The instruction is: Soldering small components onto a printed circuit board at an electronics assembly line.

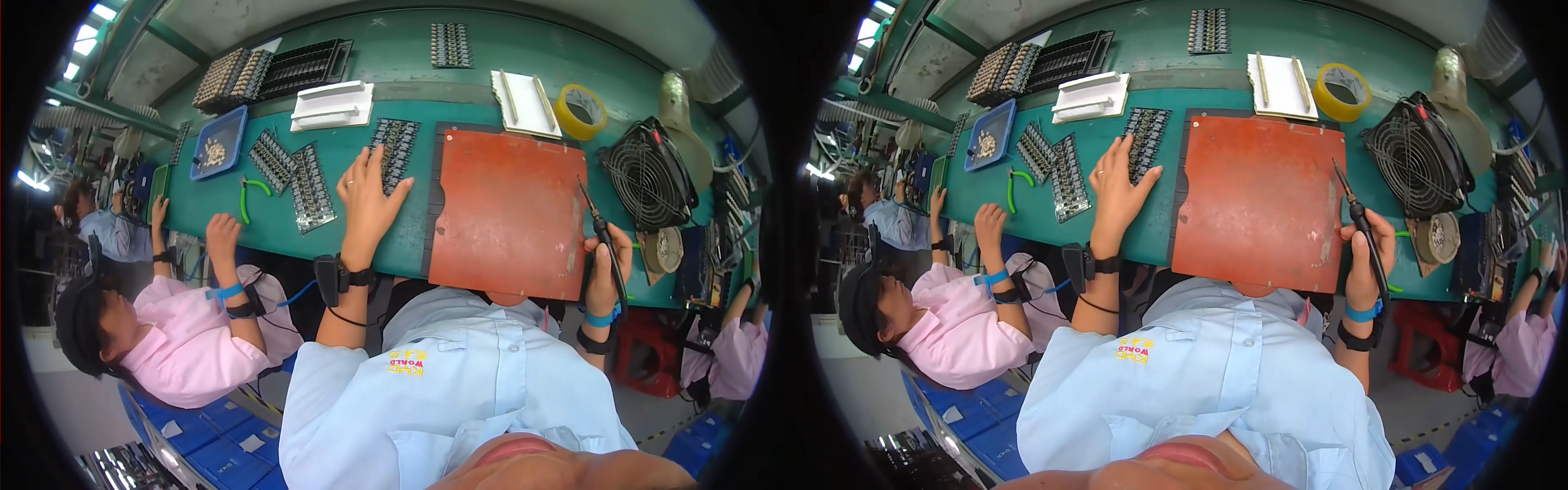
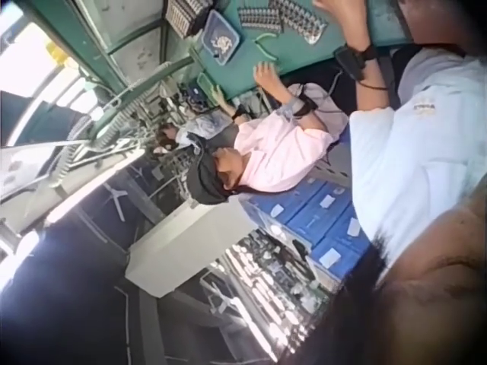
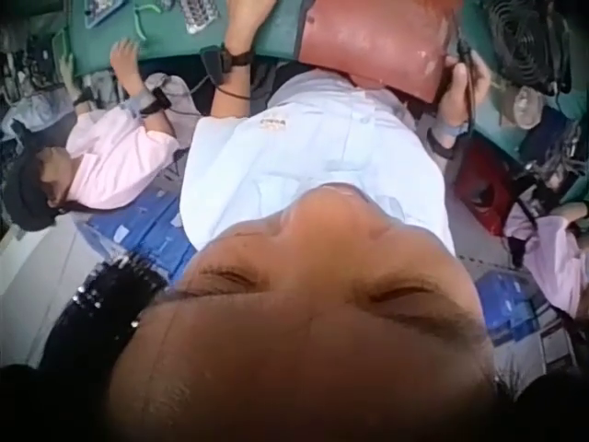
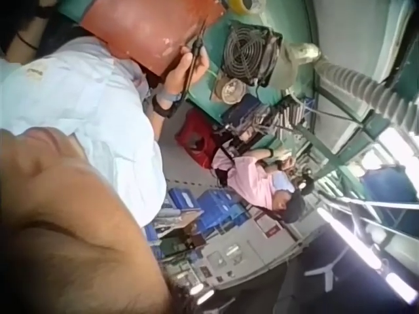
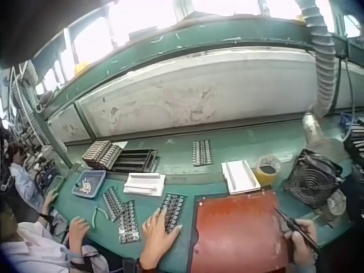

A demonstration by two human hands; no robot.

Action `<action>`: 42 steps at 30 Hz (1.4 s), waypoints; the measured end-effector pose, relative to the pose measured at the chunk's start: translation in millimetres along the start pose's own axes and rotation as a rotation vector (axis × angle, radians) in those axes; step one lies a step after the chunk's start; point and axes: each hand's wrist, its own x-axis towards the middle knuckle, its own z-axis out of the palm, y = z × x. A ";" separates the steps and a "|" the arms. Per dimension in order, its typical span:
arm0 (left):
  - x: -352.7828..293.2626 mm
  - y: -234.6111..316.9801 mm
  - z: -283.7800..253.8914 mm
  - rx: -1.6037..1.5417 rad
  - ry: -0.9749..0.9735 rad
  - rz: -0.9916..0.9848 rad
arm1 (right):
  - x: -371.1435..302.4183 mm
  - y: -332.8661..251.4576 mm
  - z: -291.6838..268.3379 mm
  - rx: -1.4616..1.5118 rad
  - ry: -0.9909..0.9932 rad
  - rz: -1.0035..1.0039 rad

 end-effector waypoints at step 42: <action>-28.3 120.2 -42.4 -0.263 -0.392 0.363 | -2.5 -2.4 -5.4 0.082 -0.023 0.063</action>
